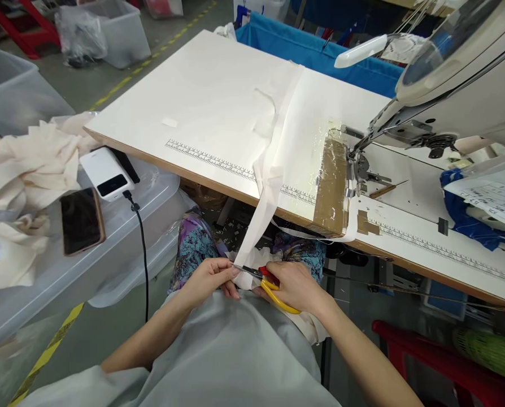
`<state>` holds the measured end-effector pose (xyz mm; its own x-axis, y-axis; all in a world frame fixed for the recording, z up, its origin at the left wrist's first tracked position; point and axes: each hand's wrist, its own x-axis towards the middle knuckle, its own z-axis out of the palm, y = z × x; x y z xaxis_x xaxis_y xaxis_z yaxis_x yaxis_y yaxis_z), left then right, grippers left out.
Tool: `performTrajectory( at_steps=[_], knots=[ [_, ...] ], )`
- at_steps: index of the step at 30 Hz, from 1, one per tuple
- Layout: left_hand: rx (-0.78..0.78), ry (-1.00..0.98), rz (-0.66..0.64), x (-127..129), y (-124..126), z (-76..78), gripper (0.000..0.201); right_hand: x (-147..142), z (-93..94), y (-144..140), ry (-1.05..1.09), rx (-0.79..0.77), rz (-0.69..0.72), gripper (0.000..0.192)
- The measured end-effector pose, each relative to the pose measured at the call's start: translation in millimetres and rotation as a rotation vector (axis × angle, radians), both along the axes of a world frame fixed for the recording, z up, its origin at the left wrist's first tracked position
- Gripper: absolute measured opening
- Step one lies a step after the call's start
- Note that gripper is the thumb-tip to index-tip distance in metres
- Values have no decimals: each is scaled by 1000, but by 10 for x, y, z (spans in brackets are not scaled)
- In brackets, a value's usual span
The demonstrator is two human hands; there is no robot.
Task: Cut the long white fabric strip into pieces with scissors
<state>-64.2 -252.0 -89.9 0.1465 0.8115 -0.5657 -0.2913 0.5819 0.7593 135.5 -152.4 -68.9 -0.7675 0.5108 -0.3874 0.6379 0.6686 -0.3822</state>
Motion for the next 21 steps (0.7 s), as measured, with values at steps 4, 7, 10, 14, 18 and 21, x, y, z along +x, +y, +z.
performTrajectory(
  at_steps=[4,7,10,14,18,21],
  knots=[
    [13,77,-63,-91,5,-27,43,5,-55,4,-8,-19,-51,49],
    [139,366,-118,-287,97,-7,50,129,-121,-47,43,-46,-121,48],
    [383,871,13,-446,309,59,49,285,-196,-160,175,-121,-239,47],
    [706,1006,65,-375,652,106,37,419,-272,-315,294,-204,-407,45],
    [631,736,139,-165,784,-98,29,510,-258,-379,345,-210,-496,40],
    [269,709,184,-126,690,-424,35,604,-236,-382,392,-250,-532,38]
  ],
)
